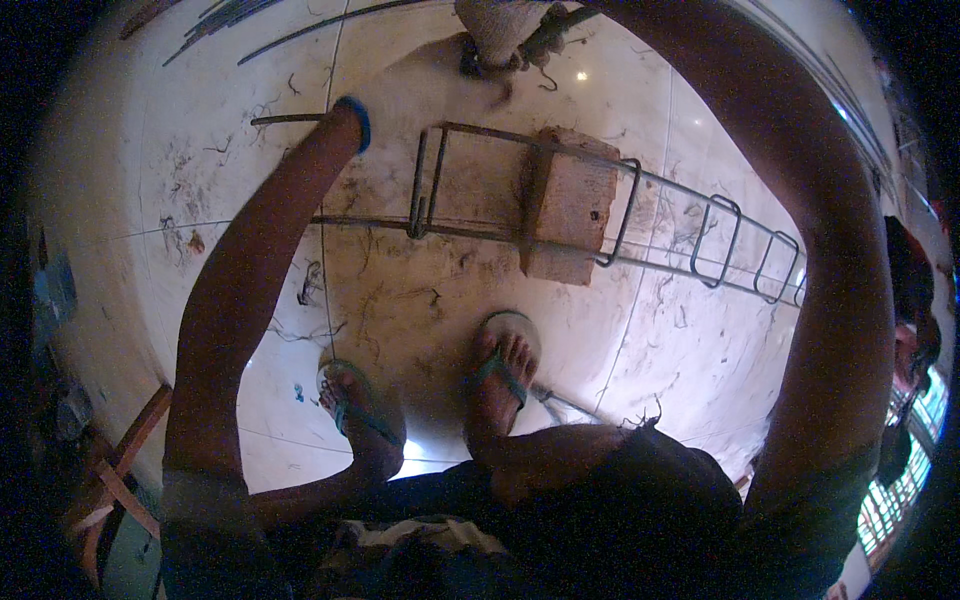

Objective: The person assembles a metal ladder-like frame on the floor, using pliers to bend and secure wire ties at each rung. They repeatedly pick up wire, wrap it around the frame, and twist it with pliers to fasten the joints.

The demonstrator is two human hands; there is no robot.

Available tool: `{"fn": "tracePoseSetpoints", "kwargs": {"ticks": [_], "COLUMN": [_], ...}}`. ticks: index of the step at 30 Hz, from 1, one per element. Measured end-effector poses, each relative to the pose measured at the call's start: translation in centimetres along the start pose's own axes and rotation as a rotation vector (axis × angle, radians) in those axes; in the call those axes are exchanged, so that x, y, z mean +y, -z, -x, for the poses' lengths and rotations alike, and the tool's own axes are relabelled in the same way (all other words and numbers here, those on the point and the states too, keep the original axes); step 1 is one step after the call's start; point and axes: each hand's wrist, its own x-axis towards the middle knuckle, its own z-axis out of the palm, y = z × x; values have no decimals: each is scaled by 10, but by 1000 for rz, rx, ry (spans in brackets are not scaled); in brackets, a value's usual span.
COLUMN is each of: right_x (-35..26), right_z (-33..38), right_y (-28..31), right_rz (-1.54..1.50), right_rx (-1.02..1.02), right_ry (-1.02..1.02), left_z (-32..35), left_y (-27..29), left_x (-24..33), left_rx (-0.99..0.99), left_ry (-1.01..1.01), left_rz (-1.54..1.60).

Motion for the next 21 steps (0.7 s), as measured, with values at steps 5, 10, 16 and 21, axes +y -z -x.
{"fn": "tracePoseSetpoints", "kwargs": {"ticks": [5,10,16,21], "right_x": [-5,65,85,50], "right_z": [30,54,-52,-77], "right_y": [0,-15,-63,-61], "right_rz": [363,54,-2031,-2145], "right_rx": [409,1168,673,256], "right_ry": [34,132,813,1489], "left_z": [-19,-18,-21,-25], "left_y": [0,-1,-3,5], "left_x": [-3,-17,-48,-52], "left_rx": [-133,-188,-309,-437], "left_ry": [274,220,172,160], "left_rz": [284,693,892,1014]}}
